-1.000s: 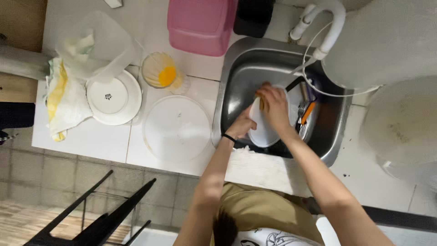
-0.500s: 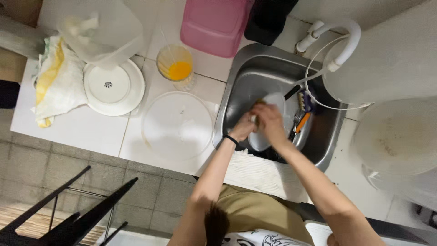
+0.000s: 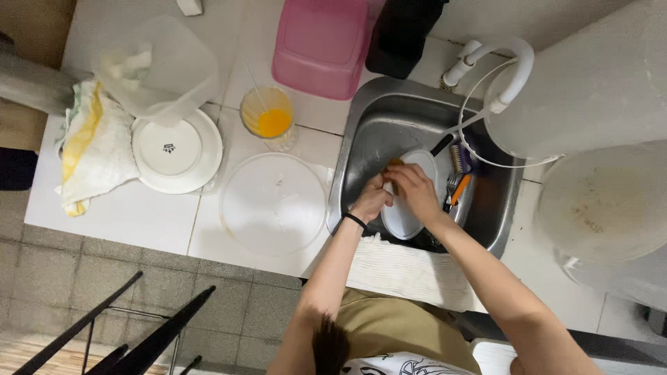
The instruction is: The person washes several kitchen items in a sink using a sponge and running water. They scrub and rinse a plastic container, a pink container, a white lid, a glass, and a knife, placing each item aside after cleaning.
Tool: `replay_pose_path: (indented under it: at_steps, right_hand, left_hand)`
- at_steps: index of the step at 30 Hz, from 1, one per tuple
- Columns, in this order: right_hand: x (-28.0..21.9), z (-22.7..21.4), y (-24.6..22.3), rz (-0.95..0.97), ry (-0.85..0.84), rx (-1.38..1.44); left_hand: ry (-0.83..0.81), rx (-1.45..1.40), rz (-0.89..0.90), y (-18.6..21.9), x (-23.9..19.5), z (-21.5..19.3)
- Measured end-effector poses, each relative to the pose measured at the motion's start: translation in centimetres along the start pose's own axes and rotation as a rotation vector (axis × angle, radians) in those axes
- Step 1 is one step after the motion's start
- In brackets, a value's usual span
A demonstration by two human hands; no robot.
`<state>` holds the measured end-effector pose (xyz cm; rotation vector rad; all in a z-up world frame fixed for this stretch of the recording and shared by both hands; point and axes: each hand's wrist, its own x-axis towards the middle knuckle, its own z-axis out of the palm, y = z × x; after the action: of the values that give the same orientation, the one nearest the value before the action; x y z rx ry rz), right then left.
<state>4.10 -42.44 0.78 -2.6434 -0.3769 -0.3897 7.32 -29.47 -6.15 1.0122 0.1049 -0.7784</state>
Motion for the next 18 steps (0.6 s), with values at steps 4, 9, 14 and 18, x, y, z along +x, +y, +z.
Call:
replay_pose_path:
  at_steps: [4,9,14,18]
  right_hand:
    - [0.2,0.2,-1.0,0.143,0.084,0.152]
    - [-0.2,-2.0,-3.5,0.01,-0.088,0.057]
    - [1.9,-0.4,1.0,0.244,0.029,0.118]
    - [2.2,-0.3,4.4,0.567,0.078,0.008]
  left_hand:
    - [0.008,-0.02,-0.009,-1.1,0.0,0.0]
    - [-0.006,-0.014,-0.023,-1.4,-0.1,0.4]
    - [-0.035,-0.035,0.003,-0.3,-0.2,0.2]
    - [-0.014,-0.054,-0.013,1.0,-1.4,0.8]
